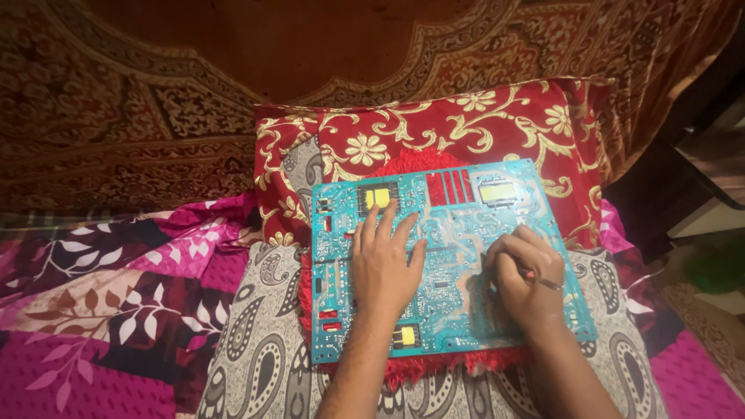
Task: The person sits on a bed with a large teal circuit board resting on a pillow on their lap. They hold the board steady with one hand while using a pen-shaped handheld tool, appearing to solder or probe points on the board, repositioning the tool across different areas throughout the clip.
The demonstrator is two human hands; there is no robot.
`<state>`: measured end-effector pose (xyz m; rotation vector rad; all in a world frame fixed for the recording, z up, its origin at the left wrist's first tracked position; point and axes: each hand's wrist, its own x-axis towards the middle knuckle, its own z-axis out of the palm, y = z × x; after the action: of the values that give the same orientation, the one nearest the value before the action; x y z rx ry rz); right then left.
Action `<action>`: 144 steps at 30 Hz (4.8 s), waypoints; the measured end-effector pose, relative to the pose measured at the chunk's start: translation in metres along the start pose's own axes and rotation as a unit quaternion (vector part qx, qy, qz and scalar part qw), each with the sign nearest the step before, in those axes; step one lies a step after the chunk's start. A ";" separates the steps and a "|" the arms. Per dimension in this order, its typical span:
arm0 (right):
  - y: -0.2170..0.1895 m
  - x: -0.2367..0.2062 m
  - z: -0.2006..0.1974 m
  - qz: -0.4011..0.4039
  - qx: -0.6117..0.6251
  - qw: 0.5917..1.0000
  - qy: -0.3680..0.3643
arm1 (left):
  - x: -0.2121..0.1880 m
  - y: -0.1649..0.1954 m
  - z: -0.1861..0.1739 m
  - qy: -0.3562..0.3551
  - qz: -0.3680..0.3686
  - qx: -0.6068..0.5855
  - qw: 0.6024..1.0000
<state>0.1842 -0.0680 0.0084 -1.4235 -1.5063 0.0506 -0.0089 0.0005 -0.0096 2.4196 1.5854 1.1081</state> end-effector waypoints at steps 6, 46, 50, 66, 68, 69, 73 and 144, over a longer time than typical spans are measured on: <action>-0.001 -0.006 -0.005 0.015 0.004 1.000 -0.024 | -0.001 0.001 -0.001 -0.004 -0.002 -0.001 1.000; -0.023 -0.035 -0.022 -0.019 -0.162 0.986 0.030 | -0.002 0.000 0.000 0.007 -0.001 -0.008 1.000; -0.022 -0.036 -0.024 -0.059 -0.170 0.983 0.027 | -0.003 0.000 0.001 0.007 0.000 -0.007 1.000; -0.027 -0.032 -0.015 -0.034 -0.152 0.988 -0.014 | -0.002 -0.001 0.000 0.007 0.002 -0.003 1.000; -0.027 -0.030 -0.014 -0.021 -0.153 0.988 -0.013 | -0.001 -0.001 0.000 0.004 0.001 -0.002 1.000; -0.025 -0.028 -0.013 -0.009 -0.154 0.988 -0.011 | -0.001 -0.001 0.000 0.003 0.000 -0.003 1.000; -0.020 -0.019 -0.011 -0.017 -0.162 0.987 -0.009 | 0.000 -0.001 -0.001 0.003 0.002 -0.005 1.000; -0.030 -0.020 -0.021 0.038 -0.100 0.993 -0.045 | 0.000 0.001 0.000 -0.003 -0.007 -0.003 1.000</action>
<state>0.1723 -0.1045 0.0247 -1.6569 -1.5648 0.0111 -0.0082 0.0002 -0.0089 2.4016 1.5932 1.1018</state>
